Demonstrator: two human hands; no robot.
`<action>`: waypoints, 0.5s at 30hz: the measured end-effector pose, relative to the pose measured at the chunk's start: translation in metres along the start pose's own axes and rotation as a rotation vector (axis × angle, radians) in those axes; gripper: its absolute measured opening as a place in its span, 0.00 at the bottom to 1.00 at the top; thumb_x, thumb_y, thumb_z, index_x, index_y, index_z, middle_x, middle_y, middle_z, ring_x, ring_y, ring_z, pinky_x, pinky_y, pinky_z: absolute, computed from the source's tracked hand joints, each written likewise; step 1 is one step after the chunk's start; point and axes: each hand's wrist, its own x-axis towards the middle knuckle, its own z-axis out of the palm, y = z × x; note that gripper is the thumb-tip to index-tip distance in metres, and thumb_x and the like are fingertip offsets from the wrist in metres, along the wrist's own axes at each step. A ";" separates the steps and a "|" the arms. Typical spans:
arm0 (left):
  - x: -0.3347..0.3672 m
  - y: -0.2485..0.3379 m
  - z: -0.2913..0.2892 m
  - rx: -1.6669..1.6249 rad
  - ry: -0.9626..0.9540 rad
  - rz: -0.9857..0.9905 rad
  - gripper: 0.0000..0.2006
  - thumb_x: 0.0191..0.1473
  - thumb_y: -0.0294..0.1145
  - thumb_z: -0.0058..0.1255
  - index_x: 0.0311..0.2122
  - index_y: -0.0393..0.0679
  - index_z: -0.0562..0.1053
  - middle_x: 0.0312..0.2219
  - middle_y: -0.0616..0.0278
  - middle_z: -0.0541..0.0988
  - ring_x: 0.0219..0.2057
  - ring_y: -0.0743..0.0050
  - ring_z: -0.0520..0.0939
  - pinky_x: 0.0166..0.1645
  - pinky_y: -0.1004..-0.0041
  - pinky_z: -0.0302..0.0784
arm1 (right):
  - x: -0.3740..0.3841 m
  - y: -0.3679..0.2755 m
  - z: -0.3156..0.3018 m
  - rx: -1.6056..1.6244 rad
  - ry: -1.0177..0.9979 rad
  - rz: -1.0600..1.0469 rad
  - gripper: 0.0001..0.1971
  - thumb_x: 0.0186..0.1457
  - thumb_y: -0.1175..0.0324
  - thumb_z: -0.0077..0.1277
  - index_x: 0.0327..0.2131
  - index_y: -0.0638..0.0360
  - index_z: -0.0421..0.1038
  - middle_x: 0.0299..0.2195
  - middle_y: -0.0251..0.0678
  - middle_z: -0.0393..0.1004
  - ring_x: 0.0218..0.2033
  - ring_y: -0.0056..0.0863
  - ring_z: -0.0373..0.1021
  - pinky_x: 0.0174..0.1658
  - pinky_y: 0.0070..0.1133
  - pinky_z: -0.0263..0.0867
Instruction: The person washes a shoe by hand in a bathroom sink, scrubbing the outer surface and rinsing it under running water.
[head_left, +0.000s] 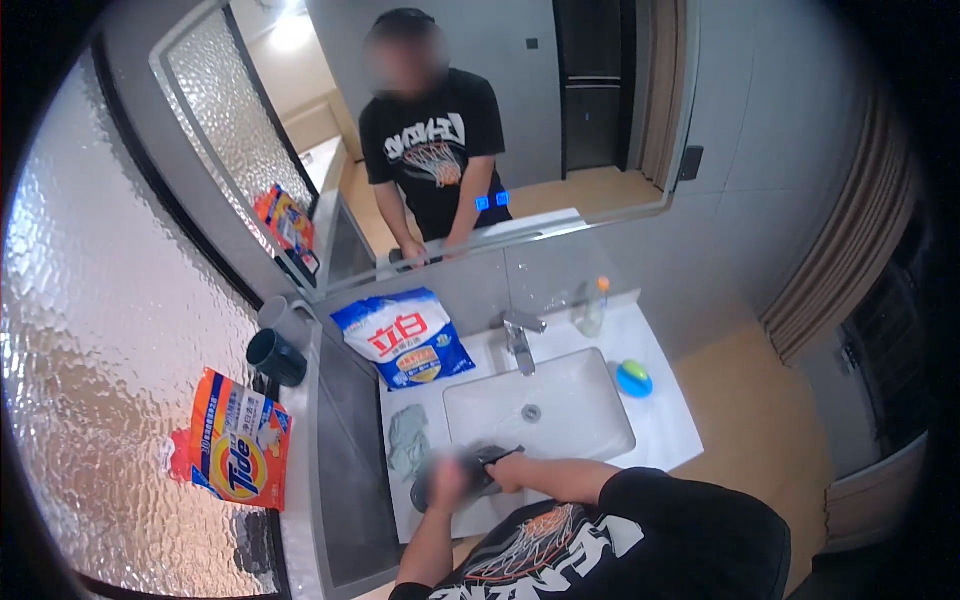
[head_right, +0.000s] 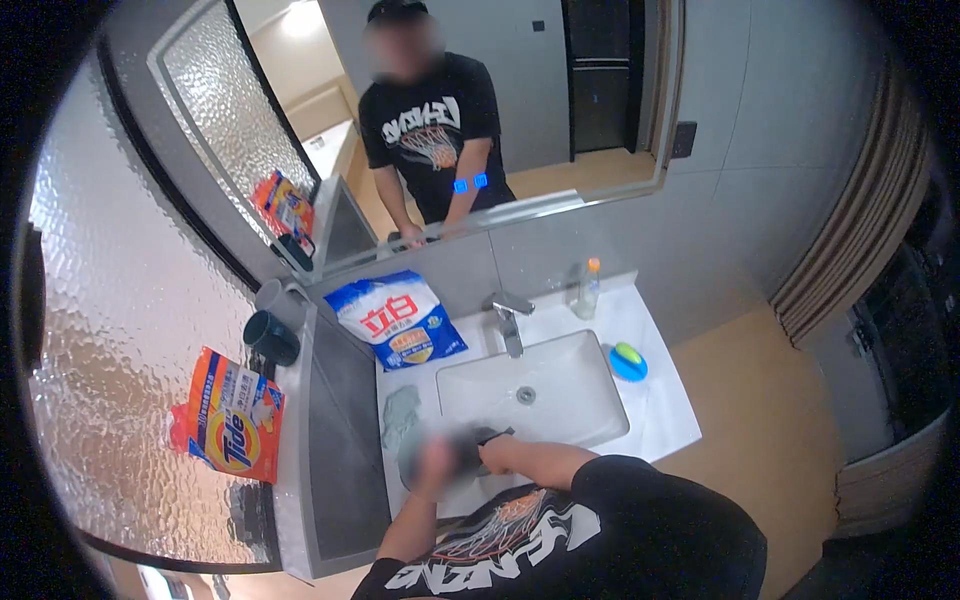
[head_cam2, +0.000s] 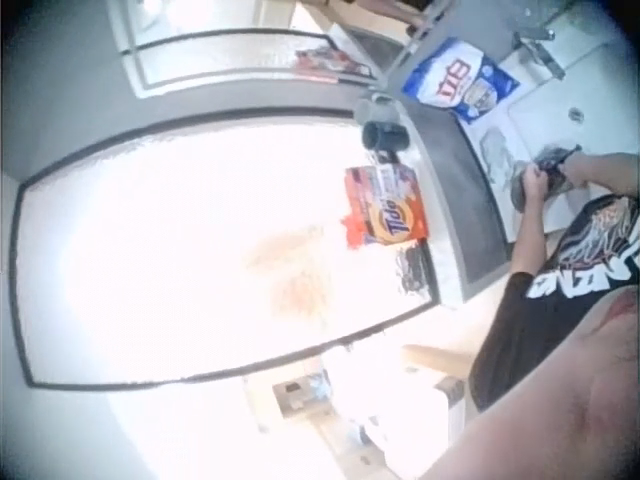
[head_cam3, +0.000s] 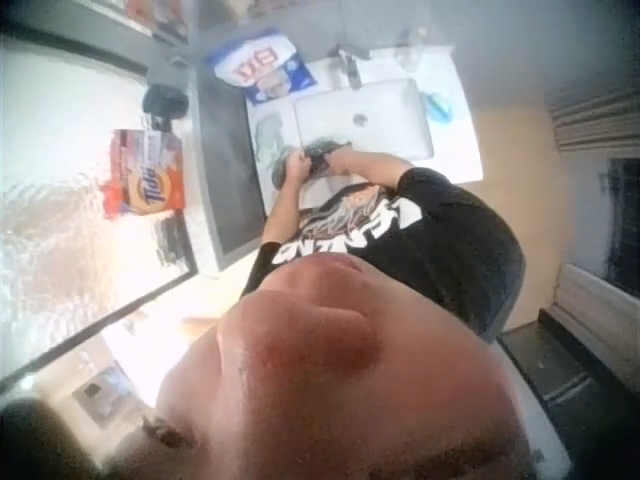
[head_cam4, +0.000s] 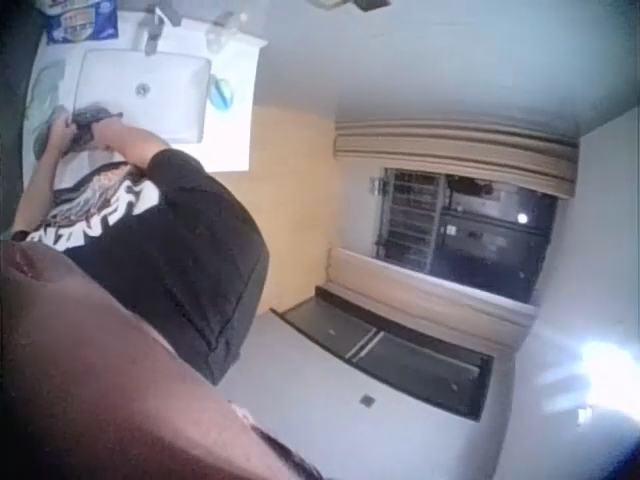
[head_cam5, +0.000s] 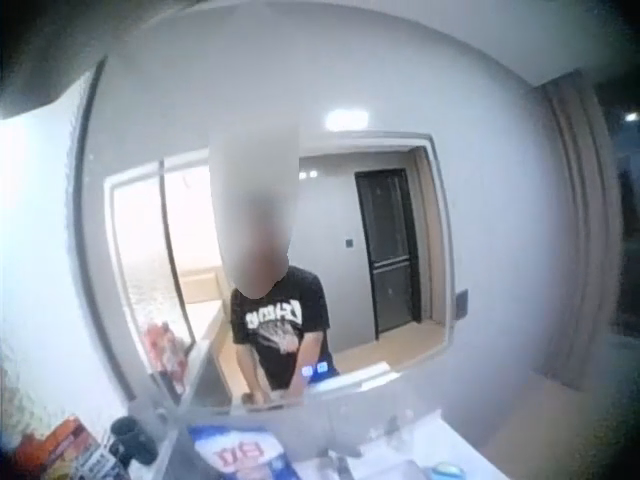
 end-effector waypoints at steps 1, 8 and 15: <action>0.001 0.006 0.005 -0.013 0.027 0.074 0.11 0.52 0.32 0.50 0.39 0.38 0.73 0.33 0.47 0.75 0.35 0.47 0.76 0.42 0.54 0.73 | 0.003 0.006 0.014 -0.008 0.008 0.013 0.30 0.46 0.67 0.51 0.56 0.60 0.62 0.39 0.48 0.77 0.41 0.47 0.75 0.40 0.39 0.71; -0.016 -0.036 -0.008 0.021 0.184 0.053 0.13 0.51 0.33 0.50 0.41 0.39 0.73 0.35 0.46 0.75 0.35 0.47 0.76 0.39 0.53 0.73 | 0.006 -0.034 -0.007 0.171 0.212 0.043 0.15 0.38 0.68 0.56 0.35 0.57 0.80 0.39 0.44 0.79 0.41 0.40 0.76 0.39 0.33 0.72; -0.013 -0.054 0.002 0.267 -0.105 -0.129 0.11 0.52 0.37 0.50 0.35 0.42 0.76 0.33 0.50 0.77 0.37 0.50 0.77 0.41 0.55 0.73 | -0.017 -0.045 -0.037 0.158 0.212 0.100 0.22 0.41 0.64 0.55 0.43 0.59 0.75 0.41 0.46 0.77 0.42 0.40 0.75 0.42 0.34 0.70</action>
